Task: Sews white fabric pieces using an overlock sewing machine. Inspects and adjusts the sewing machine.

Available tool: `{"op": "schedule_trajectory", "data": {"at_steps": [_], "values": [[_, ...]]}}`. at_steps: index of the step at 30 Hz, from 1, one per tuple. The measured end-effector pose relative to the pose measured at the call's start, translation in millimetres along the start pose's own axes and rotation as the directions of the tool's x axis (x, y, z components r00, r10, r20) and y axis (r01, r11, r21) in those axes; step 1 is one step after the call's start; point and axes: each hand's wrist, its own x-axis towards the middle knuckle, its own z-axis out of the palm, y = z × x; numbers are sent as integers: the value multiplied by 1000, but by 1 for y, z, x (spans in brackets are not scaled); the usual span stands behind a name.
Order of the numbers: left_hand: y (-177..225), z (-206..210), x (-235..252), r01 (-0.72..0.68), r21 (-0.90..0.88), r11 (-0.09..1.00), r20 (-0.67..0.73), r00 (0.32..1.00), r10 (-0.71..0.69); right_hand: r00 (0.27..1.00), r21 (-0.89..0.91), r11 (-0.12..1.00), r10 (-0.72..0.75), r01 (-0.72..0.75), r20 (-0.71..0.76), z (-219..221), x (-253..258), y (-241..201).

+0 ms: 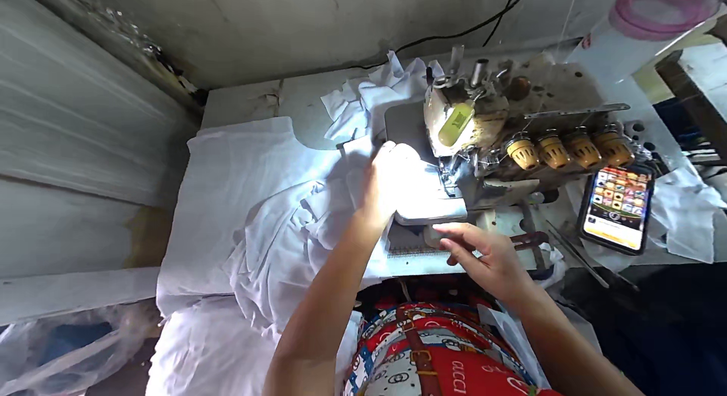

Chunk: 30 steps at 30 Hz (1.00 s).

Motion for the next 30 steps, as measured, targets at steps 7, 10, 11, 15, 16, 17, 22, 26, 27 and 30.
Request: {"op": "schedule_trajectory", "data": {"at_steps": [7, 10, 11, 15, 16, 17, 22, 26, 27, 30], "values": [[-12, -29, -75, 110, -78, 991, -49, 992, -114, 975, 7, 975, -223, 223, -15, 12, 4, 3], [7, -27, -91, -2, -55, 999, 11, 1000, 3, 964, -74, 962, -264, 264, 14, 11, 6, 4], [9, -29, -89, -14, -36, 999, -7, 1000, 13, 966, -87, 962, -259, 260, 18, 8, 6, 5], [-8, -47, -54, 57, 98, 994, -95, 994, -48, 978, -71, 977, -203, 200, -39, -9, -3, 9], [-16, -50, -44, 62, 138, 988, -105, 993, -47, 980, -69, 980, -190, 185, -66, -12, -7, 11], [-22, -53, -37, 64, 169, 984, -103, 994, -47, 981, -75, 983, -171, 165, -88, -16, -11, 13], [-7, -41, -28, 21, 133, 991, -65, 998, -12, 983, -136, 990, -45, 21, -176, -28, -34, 20], [27, -2, -31, -109, -97, 989, -136, 986, 95, 983, -140, 990, 0, -26, -182, -30, -39, 19], [35, 6, -30, -103, -135, 985, -132, 988, 85, 984, -139, 990, -11, -14, -178, -30, -38, 17], [42, 30, -24, -79, -195, 978, -205, 978, 38, 987, -132, 991, -55, 35, -148, -28, -38, 13]]}}
